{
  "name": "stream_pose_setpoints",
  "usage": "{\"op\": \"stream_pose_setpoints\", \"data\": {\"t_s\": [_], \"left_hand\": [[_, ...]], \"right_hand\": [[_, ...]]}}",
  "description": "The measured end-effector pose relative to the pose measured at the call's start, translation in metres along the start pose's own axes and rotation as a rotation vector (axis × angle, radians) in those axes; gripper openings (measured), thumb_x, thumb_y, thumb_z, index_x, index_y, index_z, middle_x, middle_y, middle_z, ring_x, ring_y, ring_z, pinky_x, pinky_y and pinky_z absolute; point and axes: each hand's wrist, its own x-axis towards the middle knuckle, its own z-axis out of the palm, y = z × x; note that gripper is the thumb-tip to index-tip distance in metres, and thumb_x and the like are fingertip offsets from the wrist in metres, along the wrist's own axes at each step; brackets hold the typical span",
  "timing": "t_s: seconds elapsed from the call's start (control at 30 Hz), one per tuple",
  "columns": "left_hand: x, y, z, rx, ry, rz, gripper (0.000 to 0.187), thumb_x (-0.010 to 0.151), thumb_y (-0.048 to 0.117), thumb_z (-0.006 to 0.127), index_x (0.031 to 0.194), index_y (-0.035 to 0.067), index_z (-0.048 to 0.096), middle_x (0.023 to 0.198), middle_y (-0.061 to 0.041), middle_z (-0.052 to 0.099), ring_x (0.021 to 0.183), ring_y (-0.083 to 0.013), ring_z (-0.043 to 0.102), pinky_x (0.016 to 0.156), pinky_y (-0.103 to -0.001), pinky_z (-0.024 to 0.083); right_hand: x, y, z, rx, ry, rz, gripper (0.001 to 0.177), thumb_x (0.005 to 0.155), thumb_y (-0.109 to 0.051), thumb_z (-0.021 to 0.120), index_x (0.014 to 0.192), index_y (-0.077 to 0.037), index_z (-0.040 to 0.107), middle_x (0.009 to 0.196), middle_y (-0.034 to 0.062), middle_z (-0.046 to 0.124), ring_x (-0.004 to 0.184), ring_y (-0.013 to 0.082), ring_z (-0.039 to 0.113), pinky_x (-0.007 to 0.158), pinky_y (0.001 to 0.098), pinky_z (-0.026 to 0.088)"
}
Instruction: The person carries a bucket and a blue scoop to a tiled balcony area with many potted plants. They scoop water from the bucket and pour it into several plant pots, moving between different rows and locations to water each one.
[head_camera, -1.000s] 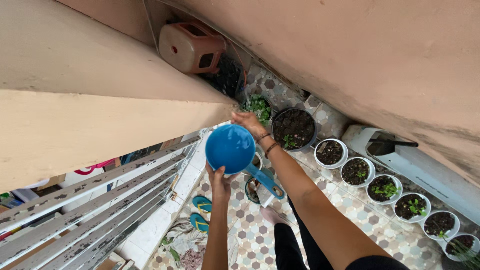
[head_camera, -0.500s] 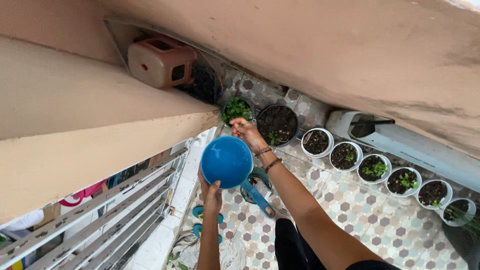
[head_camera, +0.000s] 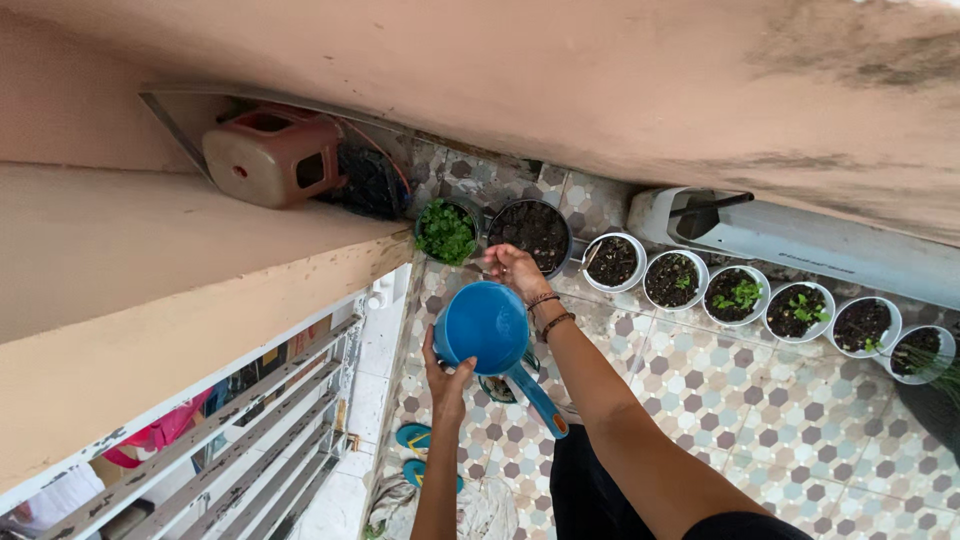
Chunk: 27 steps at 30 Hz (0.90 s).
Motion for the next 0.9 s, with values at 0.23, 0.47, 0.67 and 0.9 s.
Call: {"op": "stream_pose_setpoints", "data": {"t_s": [0.23,0.47,0.67,0.9], "left_hand": [[0.004,0.022,0.016,0.067,0.009,-0.075,0.109,0.064,0.020,0.082,0.158,0.025,0.027,0.154,-0.019,0.038,0.134,-0.0364,0.049,0.099,-0.052,0.056],[0.003,0.030,0.012,-0.040,-0.080,-0.081,0.114,0.065,0.030,0.080,0.161,0.027,0.020,0.151,-0.023,0.038,0.132,-0.0427,0.051,0.098,-0.056,0.055],[0.002,0.022,0.006,-0.049,-0.084,-0.058,0.111,0.066,0.028,0.079,0.161,0.026,0.022,0.147,-0.024,0.041,0.127,-0.0406,0.054,0.092,-0.054,0.058],[-0.005,0.011,0.006,-0.010,-0.012,-0.109,0.110,0.066,0.026,0.079,0.160,0.027,0.022,0.142,-0.024,0.045,0.120,-0.0409,0.059,0.080,-0.051,0.061]], "right_hand": [[-0.012,-0.004,-0.011,-0.272,0.105,0.001,0.025,0.098,-0.031,0.065,0.104,-0.007,0.074,0.082,0.0049,0.072,0.068,0.0116,0.062,0.063,0.0274,0.052],[0.010,0.007,-0.002,-0.620,0.264,-0.043,0.078,0.103,-0.066,0.051,0.061,-0.003,0.068,0.059,0.0127,0.063,0.051,0.0191,0.058,0.051,0.0335,0.051],[-0.004,0.008,-0.011,-0.561,0.168,-0.043,0.036,0.098,-0.040,0.057,0.092,-0.009,0.076,0.089,0.0097,0.076,0.078,0.0198,0.074,0.072,0.0401,0.063],[-0.031,-0.005,-0.033,-1.289,0.294,-0.459,0.041,0.065,0.008,0.060,0.098,-0.004,0.080,0.098,0.0234,0.075,0.086,0.0344,0.073,0.077,0.0426,0.059]]}}
